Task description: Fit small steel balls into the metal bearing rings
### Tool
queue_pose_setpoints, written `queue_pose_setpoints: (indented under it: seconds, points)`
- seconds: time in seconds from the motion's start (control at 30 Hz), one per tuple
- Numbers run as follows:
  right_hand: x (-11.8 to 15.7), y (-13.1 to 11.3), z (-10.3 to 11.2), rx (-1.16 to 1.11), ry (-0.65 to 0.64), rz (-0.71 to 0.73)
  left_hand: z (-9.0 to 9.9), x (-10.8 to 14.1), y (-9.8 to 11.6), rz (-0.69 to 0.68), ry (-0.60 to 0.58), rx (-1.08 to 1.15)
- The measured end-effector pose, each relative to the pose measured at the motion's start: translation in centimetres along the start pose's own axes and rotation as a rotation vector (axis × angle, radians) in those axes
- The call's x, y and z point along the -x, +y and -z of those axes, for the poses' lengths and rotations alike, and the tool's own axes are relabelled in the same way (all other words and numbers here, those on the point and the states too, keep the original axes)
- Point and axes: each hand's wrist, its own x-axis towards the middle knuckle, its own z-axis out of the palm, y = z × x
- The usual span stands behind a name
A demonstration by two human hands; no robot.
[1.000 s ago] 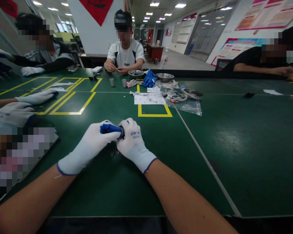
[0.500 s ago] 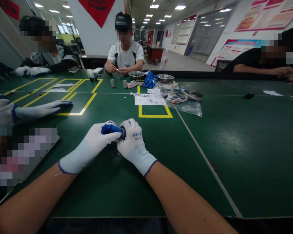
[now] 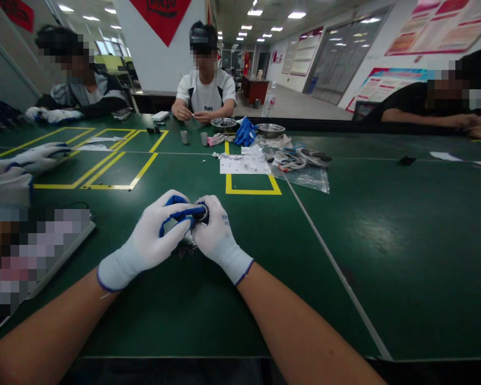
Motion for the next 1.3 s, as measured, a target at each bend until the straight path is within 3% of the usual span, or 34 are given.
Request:
queue_pose_setpoints:
  seconds: [0.33, 0.6, 0.77, 1.0, 1.3]
  points:
    - [-0.2, 0.7, 0.1, -0.134, -0.012, -0.015, -0.3, 0.0, 0.1, 0.001, 0.02, 0.007]
    - [-0.2, 0.5, 0.3, 0.021, 0.018, -0.01, -0.4, 0.2, 0.2, -0.015, -0.03, -0.145]
    - [0.0, 0.5, 0.2, 0.112, 0.015, 0.031, -0.6, -0.1, 0.6, 0.102, -0.019, -0.098]
    - [-0.2, 1.3, 0.0, 0.193, 0.036, 0.211, -0.5, -0.6, 0.6, 0.366, -0.042, 0.097]
    - [-0.3, 1.4, 0.0, 0.174, 0.04, 0.177, -1.1, -0.5, 0.2, 0.345, -0.032, -0.02]
